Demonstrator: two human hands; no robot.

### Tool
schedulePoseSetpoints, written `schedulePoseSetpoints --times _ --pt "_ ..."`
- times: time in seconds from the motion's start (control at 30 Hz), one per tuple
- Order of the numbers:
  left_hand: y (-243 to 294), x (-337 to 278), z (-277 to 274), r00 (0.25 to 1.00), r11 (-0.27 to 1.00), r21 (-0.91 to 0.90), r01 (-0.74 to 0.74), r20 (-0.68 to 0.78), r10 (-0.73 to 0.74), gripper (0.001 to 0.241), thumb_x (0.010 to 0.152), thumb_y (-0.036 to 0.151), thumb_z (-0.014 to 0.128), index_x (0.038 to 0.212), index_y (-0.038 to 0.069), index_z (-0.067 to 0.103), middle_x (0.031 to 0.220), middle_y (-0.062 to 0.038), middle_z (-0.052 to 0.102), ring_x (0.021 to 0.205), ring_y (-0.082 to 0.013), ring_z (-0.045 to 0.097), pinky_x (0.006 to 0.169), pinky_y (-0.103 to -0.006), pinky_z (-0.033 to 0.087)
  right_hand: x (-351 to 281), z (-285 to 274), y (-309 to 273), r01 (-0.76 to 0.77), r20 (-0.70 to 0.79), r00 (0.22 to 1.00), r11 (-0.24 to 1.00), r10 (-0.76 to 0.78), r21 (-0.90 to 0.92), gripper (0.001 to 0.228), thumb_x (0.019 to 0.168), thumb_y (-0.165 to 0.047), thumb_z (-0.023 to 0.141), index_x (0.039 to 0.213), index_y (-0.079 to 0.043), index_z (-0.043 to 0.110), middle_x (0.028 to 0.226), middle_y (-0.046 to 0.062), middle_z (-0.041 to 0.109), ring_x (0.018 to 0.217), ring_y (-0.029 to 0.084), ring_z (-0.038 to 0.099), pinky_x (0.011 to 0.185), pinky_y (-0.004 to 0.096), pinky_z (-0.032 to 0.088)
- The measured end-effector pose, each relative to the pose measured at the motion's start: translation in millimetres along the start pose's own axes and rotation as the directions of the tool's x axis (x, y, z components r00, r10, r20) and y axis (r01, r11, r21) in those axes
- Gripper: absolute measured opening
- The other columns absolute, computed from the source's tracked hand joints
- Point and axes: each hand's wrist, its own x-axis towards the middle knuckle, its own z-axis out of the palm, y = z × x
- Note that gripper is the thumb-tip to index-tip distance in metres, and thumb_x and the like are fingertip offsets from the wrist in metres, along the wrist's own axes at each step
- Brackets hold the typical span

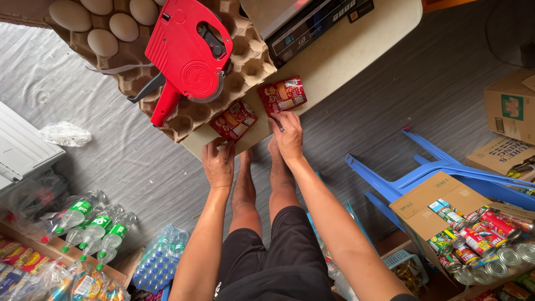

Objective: The recorder is picking various canned goods and packaged food items from shelves and placing them into a plastic bag.

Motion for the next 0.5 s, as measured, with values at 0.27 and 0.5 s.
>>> schedulePoseSetpoints --times 0.27,0.5 --pt "-3 3 0 1.000 0.999 -0.043 -0.013 0.015 0.013 0.014 0.091 0.010 0.075 0.106 0.009 0.075 0.113 -0.006 0.066 0.105 -0.0297 0.059 0.091 -0.0433 0.050 1 -2 1 0.012 0.042 0.999 1.000 -0.012 -0.014 0.015 0.090 -0.004 0.076 0.105 -0.004 0.074 0.106 0.008 0.067 0.105 0.029 0.063 0.088 0.038 0.054" --pt "1 13 -7 0.998 0.997 -0.078 -0.022 0.061 0.026 0.012 0.093 0.005 0.072 0.105 0.005 0.073 0.112 -0.007 0.067 0.106 -0.0308 0.059 0.092 -0.0426 0.051 4 0 3 -0.004 0.063 0.998 0.998 0.007 -0.059 0.010 0.091 -0.007 0.075 0.100 -0.004 0.071 0.105 0.007 0.066 0.105 0.029 0.062 0.088 0.040 0.054"
